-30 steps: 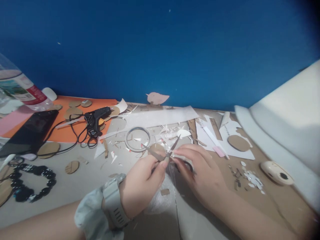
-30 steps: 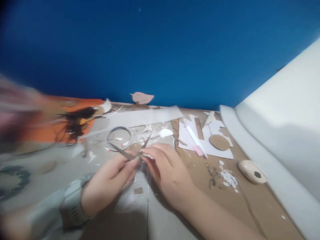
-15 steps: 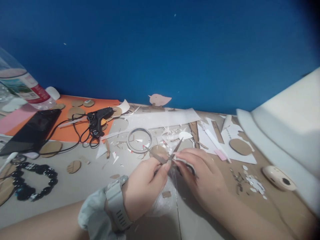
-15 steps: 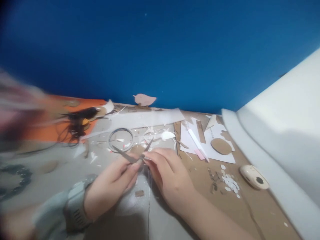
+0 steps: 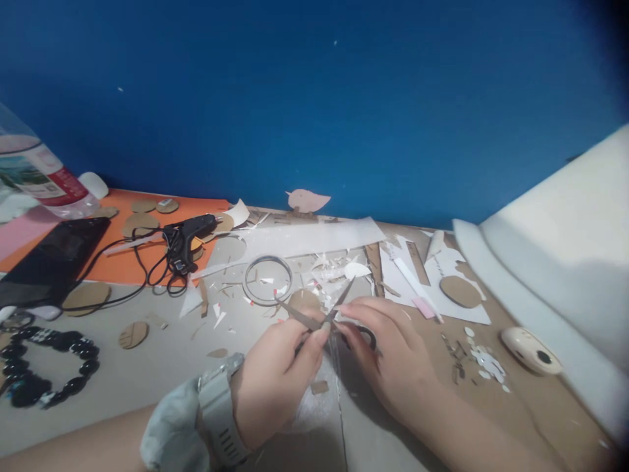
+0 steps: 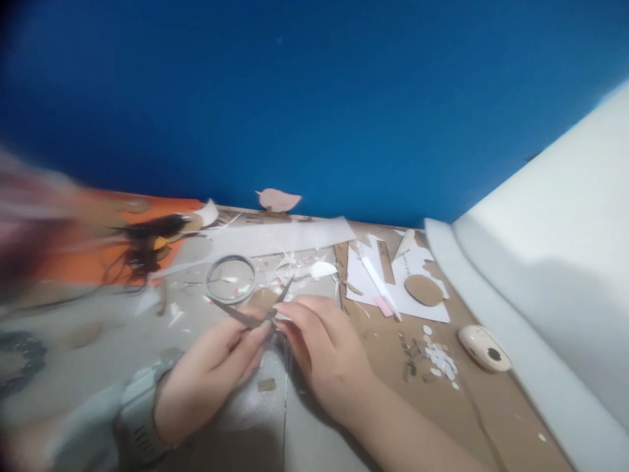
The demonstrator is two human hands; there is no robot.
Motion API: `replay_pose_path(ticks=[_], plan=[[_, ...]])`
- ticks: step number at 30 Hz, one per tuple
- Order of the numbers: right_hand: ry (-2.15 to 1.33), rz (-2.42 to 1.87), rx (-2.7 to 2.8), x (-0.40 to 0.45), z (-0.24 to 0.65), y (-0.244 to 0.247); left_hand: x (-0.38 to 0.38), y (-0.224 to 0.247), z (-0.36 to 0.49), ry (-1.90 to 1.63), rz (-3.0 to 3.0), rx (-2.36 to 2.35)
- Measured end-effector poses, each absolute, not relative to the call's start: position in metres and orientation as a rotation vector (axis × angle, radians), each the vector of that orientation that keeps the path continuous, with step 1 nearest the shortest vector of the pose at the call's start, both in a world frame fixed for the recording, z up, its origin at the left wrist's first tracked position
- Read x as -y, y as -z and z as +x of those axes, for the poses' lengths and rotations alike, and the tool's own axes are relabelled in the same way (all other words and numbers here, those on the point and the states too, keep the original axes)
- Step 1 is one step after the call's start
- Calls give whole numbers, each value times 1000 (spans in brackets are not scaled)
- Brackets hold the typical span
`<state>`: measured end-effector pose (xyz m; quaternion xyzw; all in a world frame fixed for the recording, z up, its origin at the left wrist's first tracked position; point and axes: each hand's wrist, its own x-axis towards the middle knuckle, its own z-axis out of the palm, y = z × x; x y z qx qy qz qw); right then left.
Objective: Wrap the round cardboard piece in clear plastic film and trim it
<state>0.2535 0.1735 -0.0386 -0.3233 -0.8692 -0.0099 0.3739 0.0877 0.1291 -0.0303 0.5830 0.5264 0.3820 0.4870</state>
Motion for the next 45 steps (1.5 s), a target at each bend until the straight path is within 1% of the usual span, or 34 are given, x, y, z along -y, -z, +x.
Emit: replay_pose_path(ticks=[12,19,27,30,37,41,45], plan=[[-85,-695,2266,-176,256,37,-125,38,89,-862,1335,-1308],[24,-773,2195,-175,253,37,-126,39,89,-860,1329,-1315],[-79,-736,2221,-177,252,40,-127,41,90,-900,1234,-1281],[-170,-762,2244,-177,253,42,-130,39,89,-929,1167,-1263],[-339,-1041,2119,-184,255,31,-136,34,86,-951,1079,-1248],[-476,-1129,2047,-188,255,30,-136,35,86,-925,1036,-1237],[-430,-1048,2086,-187,254,36,-137,36,86,-884,1144,-1281]])
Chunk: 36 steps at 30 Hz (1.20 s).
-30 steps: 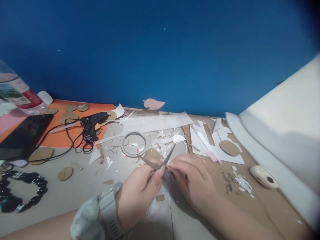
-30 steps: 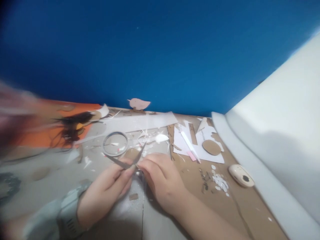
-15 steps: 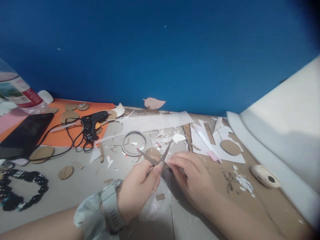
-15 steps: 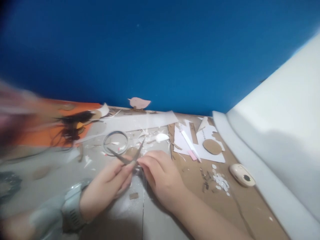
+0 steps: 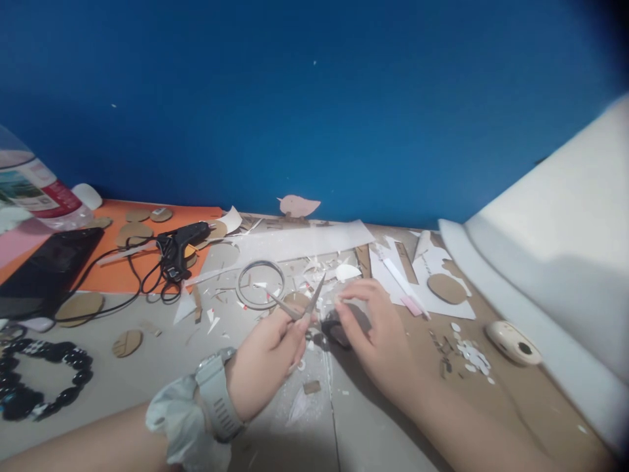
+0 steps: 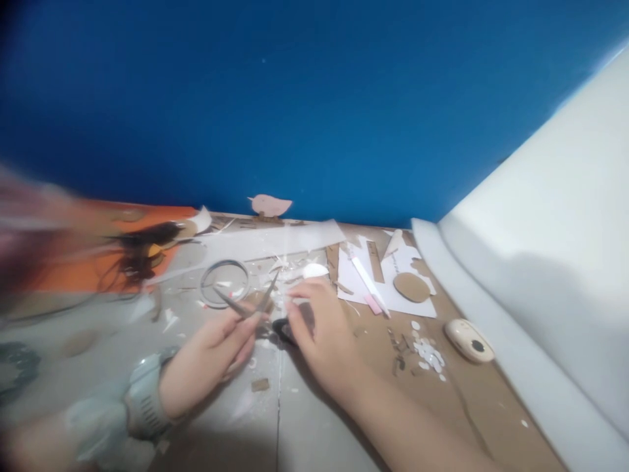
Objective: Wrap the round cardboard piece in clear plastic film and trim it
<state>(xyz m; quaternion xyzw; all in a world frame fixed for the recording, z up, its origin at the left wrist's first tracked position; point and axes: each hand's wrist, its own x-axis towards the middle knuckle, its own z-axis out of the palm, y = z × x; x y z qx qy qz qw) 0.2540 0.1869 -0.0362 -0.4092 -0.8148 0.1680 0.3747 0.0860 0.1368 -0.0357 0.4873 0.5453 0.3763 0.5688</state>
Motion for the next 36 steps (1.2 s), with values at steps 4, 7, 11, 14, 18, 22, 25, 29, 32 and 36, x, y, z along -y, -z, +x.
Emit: replay_pose_path(ticks=[4,7,11,14,18,22,25,29,32,36], plan=[[-436,-938,2264,-182,252,39,-136,36,85,-816,1431,-1402],[-426,-952,2251,-179,251,37,-135,35,85,-777,1546,-1429],[-457,-967,2216,-178,249,35,-136,34,85,-751,1565,-1421],[-491,-954,2205,-179,250,37,-137,36,84,-724,1550,-1426],[-497,-1009,2081,-183,253,39,-136,37,85,-740,1554,-1428],[-608,-897,2164,-183,253,39,-137,39,85,-722,1540,-1461],[-650,-941,2176,-180,251,39,-138,39,84,-715,1527,-1436],[-664,-1035,2131,-180,250,39,-139,37,83,-757,1519,-1342],[-580,-1119,2047,-184,253,37,-139,36,83,-773,1529,-1334],[-565,-1080,2032,-186,255,36,-140,36,83,-767,1536,-1345]])
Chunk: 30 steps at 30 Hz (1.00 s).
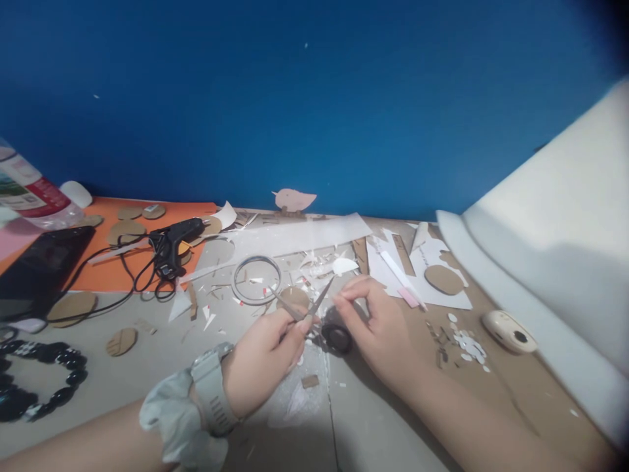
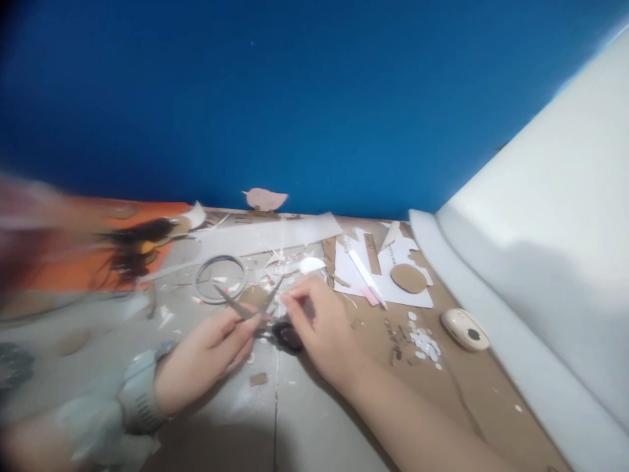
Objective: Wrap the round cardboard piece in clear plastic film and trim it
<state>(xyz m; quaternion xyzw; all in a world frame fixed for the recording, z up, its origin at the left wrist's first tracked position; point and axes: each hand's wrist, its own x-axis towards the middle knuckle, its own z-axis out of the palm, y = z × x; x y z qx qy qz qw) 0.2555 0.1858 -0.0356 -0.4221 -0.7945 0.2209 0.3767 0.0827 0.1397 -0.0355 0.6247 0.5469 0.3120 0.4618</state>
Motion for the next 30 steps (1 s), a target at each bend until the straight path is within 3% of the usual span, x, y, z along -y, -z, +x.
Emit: replay_pose_path(ticks=[7,15,30], plan=[[-780,-1125,2073,-183,251,40,-142,39,81,-793,1494,-1287],[-516,-1032,2092,-186,254,36,-143,34,85,-817,1084,-1204],[-263,-925,2242,-184,248,41,-140,45,82,-824,1468,-1376]])
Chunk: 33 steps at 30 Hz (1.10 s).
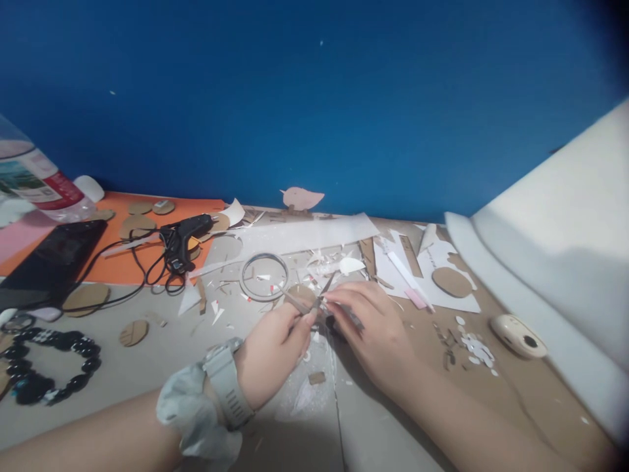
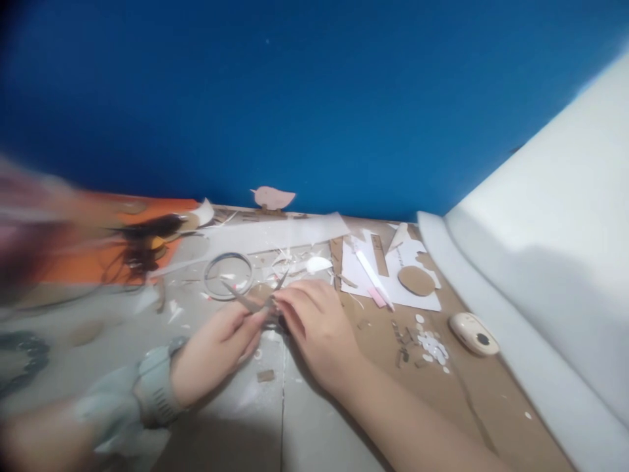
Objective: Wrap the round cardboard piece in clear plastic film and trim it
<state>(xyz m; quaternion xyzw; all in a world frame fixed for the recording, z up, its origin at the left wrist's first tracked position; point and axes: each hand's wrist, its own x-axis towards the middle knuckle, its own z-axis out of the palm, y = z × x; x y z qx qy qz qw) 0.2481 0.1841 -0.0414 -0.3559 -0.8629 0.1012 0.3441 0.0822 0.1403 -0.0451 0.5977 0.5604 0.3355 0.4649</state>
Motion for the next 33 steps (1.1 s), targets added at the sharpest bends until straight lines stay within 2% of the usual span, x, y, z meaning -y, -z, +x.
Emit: replay_pose_path(ticks=[21,33], plan=[[-106,-879,2241,-182,247,44,-140,51,82,-872,1527,-1385],[-304,-980,2230,-182,249,44,-143,48,81,-879,1458,-1273]])
